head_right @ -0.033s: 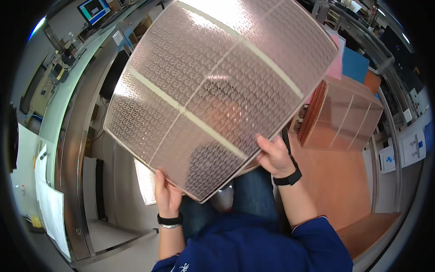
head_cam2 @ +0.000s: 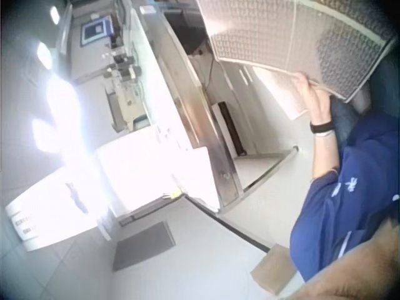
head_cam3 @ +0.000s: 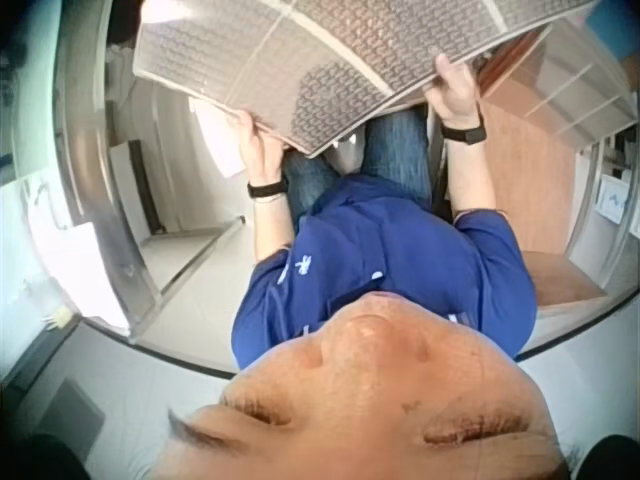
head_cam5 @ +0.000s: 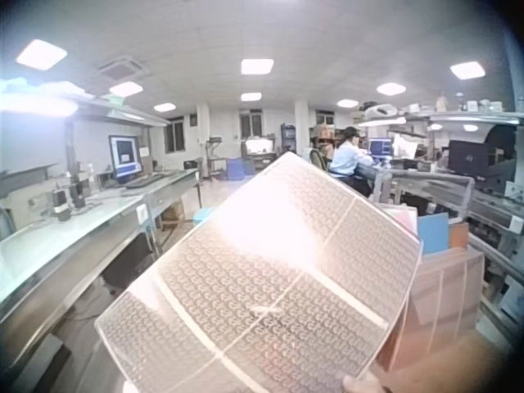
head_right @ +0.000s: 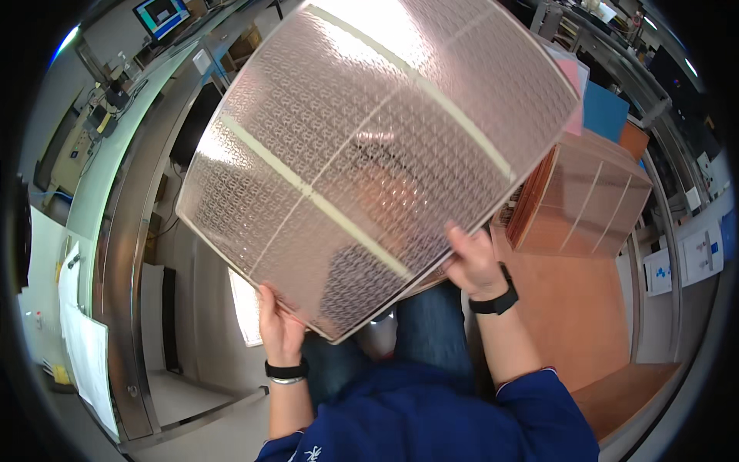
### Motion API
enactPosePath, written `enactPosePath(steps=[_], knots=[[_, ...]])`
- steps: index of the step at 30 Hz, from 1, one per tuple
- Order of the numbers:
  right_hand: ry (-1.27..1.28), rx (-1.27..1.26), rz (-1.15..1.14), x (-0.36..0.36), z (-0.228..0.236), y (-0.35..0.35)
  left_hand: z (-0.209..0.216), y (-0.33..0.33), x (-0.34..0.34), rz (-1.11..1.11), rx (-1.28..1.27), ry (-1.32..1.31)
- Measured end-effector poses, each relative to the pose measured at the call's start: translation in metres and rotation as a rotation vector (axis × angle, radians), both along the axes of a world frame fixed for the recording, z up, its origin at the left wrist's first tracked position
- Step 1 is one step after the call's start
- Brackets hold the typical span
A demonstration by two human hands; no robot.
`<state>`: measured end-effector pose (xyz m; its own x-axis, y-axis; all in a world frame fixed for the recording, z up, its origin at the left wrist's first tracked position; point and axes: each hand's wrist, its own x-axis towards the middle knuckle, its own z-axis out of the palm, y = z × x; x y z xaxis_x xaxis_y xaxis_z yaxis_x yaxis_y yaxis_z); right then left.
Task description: Picking up flexible copper-patterned circuit sheets, inspecting them under light, and placing them into an organizer rack.
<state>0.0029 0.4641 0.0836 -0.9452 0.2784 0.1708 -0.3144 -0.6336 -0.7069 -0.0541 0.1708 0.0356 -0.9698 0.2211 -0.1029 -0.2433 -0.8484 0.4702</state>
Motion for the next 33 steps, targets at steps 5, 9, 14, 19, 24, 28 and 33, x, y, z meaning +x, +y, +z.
enactPosePath(steps=[5,9,14,19,24,28,33], knots=[[0.232,-0.207,-0.135,0.018,0.017,0.090,0.007,-0.042,-0.017,0.147,-0.150,-0.014],[0.237,-0.040,-0.250,0.051,0.017,0.135,0.010,-0.057,-0.023,0.227,-0.291,0.033],[0.039,0.020,-0.361,0.050,0.036,0.108,0.001,-0.082,-0.028,0.354,-0.385,0.035],[-0.099,0.402,-0.367,0.063,0.024,0.118,0.001,-0.089,-0.030,0.394,-0.534,0.043],[-0.222,0.470,-0.378,0.058,0.030,0.100,-0.017,-0.121,-0.030,0.339,-0.561,0.097],[-0.210,0.458,-0.310,0.053,0.025,0.096,-0.022,-0.123,-0.030,0.454,-0.643,0.020],[-0.194,0.404,-0.234,0.052,0.024,0.094,-0.021,-0.126,-0.030,0.459,-0.695,0.005]])
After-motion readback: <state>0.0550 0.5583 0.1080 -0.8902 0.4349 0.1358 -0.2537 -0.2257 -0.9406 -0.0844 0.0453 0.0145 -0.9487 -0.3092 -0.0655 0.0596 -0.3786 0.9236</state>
